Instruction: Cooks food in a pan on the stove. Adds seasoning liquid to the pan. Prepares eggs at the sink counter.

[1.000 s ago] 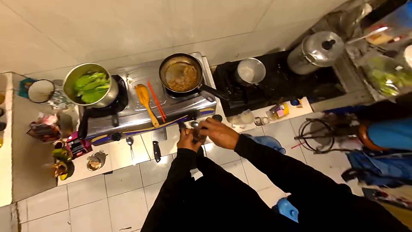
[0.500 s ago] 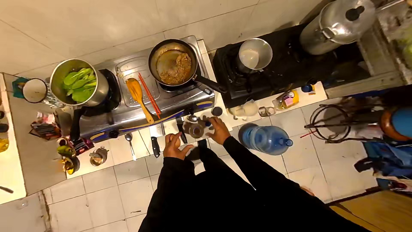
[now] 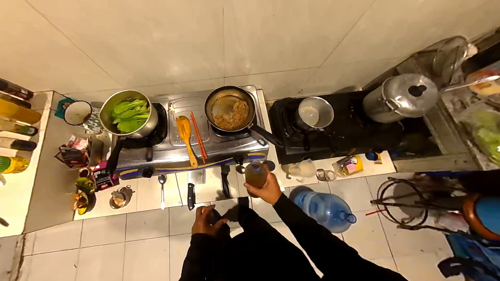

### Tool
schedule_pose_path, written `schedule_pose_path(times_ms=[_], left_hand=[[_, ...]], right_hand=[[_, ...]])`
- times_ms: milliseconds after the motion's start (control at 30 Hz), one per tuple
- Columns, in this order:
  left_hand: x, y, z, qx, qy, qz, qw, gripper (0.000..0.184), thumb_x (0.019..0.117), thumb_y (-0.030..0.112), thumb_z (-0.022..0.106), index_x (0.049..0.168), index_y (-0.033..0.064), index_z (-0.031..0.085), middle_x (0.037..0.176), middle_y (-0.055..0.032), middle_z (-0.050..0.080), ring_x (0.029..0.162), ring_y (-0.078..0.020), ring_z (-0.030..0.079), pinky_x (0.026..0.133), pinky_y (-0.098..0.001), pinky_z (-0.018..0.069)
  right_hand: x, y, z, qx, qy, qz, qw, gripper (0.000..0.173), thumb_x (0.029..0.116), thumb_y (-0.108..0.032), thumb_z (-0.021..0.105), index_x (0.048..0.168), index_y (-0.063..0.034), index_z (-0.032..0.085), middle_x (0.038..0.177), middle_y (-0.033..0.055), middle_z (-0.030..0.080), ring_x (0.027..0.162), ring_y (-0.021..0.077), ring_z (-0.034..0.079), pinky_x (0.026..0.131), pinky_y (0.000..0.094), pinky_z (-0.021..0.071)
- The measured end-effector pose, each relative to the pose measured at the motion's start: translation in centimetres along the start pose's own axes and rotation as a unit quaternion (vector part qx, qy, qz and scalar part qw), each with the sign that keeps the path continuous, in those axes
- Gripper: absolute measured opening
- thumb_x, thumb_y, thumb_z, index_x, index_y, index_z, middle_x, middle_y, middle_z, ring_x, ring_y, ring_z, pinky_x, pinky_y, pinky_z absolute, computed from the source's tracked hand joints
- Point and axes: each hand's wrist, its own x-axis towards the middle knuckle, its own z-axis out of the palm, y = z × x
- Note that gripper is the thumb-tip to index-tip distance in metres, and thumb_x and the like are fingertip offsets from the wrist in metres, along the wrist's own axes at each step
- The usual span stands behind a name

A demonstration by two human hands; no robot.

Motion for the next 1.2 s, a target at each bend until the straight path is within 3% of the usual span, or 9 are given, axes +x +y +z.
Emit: schedule_pose_path(times_ms=[100, 200, 300, 433, 533, 733, 1200], left_hand=[[0.2, 0.4, -0.2, -0.016, 0.006, 0.008, 1.000, 0.067, 0.0655, 0.030, 0.097, 0.123, 0.0045, 0.072, 0.130, -0.0313, 0.060, 0.107, -0.0461, 0.066, 0.085, -0.0636, 0.0554], [0.4, 0.5, 0.2, -0.030, 0.015, 0.035, 0.999, 0.066, 0.0654, 0.031, 0.097, 0.121, 0.0048, 0.072, 0.126, -0.0308, 0.061, 0.102, -0.0445, 0.067, 0.081, -0.0623, 0.0562], [0.4, 0.4, 0.5, -0.044, 0.022, 0.049, 0.998, 0.066, 0.0643, 0.030, 0.097, 0.120, 0.0050, 0.073, 0.124, -0.0302, 0.062, 0.099, -0.0428, 0.067, 0.079, -0.0607, 0.0568], [0.2, 0.4, 0.2, -0.050, 0.030, 0.044, 0.997, 0.067, 0.0635, 0.030, 0.097, 0.120, 0.0044, 0.073, 0.124, -0.0300, 0.062, 0.099, -0.0425, 0.067, 0.080, -0.0608, 0.0559], [-0.1, 0.1, 0.2, -0.050, 0.046, 0.034, 0.997, 0.067, 0.0625, 0.031, 0.097, 0.119, 0.0046, 0.073, 0.123, -0.0287, 0.062, 0.098, -0.0409, 0.067, 0.079, -0.0597, 0.0559], [-0.4, -0.1, 0.0, -0.055, 0.045, 0.015, 0.997, 0.068, 0.0633, 0.032, 0.097, 0.120, 0.0044, 0.073, 0.125, -0.0290, 0.062, 0.101, -0.0422, 0.066, 0.082, -0.0607, 0.0558], [-0.3, 0.0, 0.2, -0.062, 0.045, 0.001, 0.997, 0.068, 0.0631, 0.030, 0.098, 0.121, 0.0055, 0.072, 0.125, -0.0278, 0.061, 0.100, -0.0404, 0.067, 0.081, -0.0591, 0.0561]], right_hand=[[2.9, -5.1, -4.1, -0.046, 0.024, -0.022, 0.998, 0.082, 0.0722, -0.033, 0.090, 0.133, 0.0087, 0.053, 0.112, 0.0152, 0.072, 0.103, 0.0161, 0.072, 0.094, 0.0359, 0.0603], [7.3, -8.3, -8.3, -0.144, -0.011, -0.010, 0.989, 0.086, 0.0717, -0.034, 0.091, 0.141, 0.0000, 0.051, 0.113, 0.0166, 0.071, 0.102, 0.0245, 0.072, 0.091, 0.0479, 0.0598], [11.4, -9.4, -10.9, -0.228, -0.049, -0.047, 0.971, 0.082, 0.0729, -0.038, 0.091, 0.139, -0.0064, 0.053, 0.109, 0.0161, 0.072, 0.097, 0.0290, 0.072, 0.086, 0.0560, 0.0592], [15.2, -9.4, -12.4, -0.330, -0.078, -0.095, 0.936, 0.079, 0.0758, -0.035, 0.090, 0.138, -0.0027, 0.054, 0.106, 0.0220, 0.072, 0.097, 0.0396, 0.072, 0.083, 0.0638, 0.0563], [18.1, -8.5, -13.0, -0.383, -0.113, -0.051, 0.915, 0.081, 0.0749, -0.043, 0.088, 0.138, -0.0065, 0.054, 0.110, 0.0198, 0.072, 0.102, 0.0377, 0.071, 0.089, 0.0628, 0.0548], [20.7, -8.9, -12.7, -0.410, -0.135, 0.008, 0.902, 0.081, 0.0741, -0.046, 0.088, 0.139, -0.0110, 0.054, 0.108, 0.0199, 0.072, 0.101, 0.0393, 0.070, 0.087, 0.0657, 0.0538], [22.5, -9.9, -12.2, -0.466, -0.164, 0.024, 0.869, 0.082, 0.0747, -0.047, 0.087, 0.140, -0.0107, 0.053, 0.107, 0.0216, 0.071, 0.101, 0.0422, 0.069, 0.085, 0.0664, 0.0529]])
